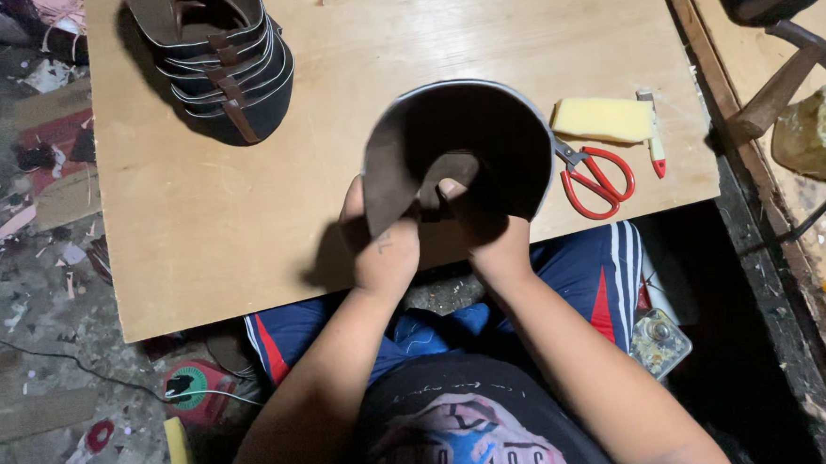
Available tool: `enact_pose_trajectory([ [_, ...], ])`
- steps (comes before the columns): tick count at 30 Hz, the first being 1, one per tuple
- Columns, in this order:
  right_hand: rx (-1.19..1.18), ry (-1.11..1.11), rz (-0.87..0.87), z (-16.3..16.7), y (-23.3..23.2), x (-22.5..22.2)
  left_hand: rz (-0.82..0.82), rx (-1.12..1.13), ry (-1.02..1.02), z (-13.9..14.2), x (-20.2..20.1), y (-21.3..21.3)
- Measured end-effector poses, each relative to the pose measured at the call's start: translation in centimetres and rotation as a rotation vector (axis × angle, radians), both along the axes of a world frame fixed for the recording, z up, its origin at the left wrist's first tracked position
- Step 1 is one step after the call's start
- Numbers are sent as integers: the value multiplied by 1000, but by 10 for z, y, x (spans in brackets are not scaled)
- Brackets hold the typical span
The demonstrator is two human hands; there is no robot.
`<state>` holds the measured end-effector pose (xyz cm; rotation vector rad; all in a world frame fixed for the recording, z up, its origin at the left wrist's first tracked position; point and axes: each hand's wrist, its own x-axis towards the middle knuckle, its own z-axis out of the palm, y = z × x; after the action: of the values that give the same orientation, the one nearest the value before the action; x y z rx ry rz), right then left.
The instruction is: The person sits at a workbench handling a shoe upper, fitting foam pieces inside it and pressing the parts together. They then use a brush to apply glue from a container onto the edges of the shoe upper and other stacked shoe components, setting pieces aside as they finish.
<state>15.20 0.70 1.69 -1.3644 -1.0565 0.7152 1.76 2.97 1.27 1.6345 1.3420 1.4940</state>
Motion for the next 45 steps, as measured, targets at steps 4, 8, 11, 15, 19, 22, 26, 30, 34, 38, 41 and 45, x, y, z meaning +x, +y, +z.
enact_pose_trajectory([
  [4, -45, 119, 2, -21, 10, 9, 5, 87, -36, 11, 3, -1],
  [8, -181, 323, -57, -44, 17, 20, -164, 113, 67, 22, -3, -5],
  [11, -62, 375, 84, -52, 16, 36, -482, -24, -75, 33, -10, -12],
  [15, -255, 806, 419, -49, 3, 69, -843, -321, -392, 46, -28, -15],
  [19, -372, 1032, 739, -39, -12, 66, -908, -514, -540, 43, -29, -16],
  [22, -366, 464, 407, -22, -7, 48, -811, -535, -558, 35, -26, -16],
  [26, -167, 909, 442, 18, -12, 54, -636, -543, -465, 34, -30, -19],
  [30, -188, 977, 589, 28, -38, 55, -698, -447, -158, 59, -32, -32],
  [34, -355, 1002, 713, 8, -63, 65, -876, -185, 247, 103, -42, -53],
  [38, -587, 893, 1256, -19, -88, 74, -1251, 42, 394, 129, -48, -78],
  [41, -557, 848, 1524, -42, -96, 72, -1277, -93, 328, 126, -46, -76],
  [45, -487, 1006, 1155, -56, -102, 75, -1323, -224, 272, 121, -45, -69],
])
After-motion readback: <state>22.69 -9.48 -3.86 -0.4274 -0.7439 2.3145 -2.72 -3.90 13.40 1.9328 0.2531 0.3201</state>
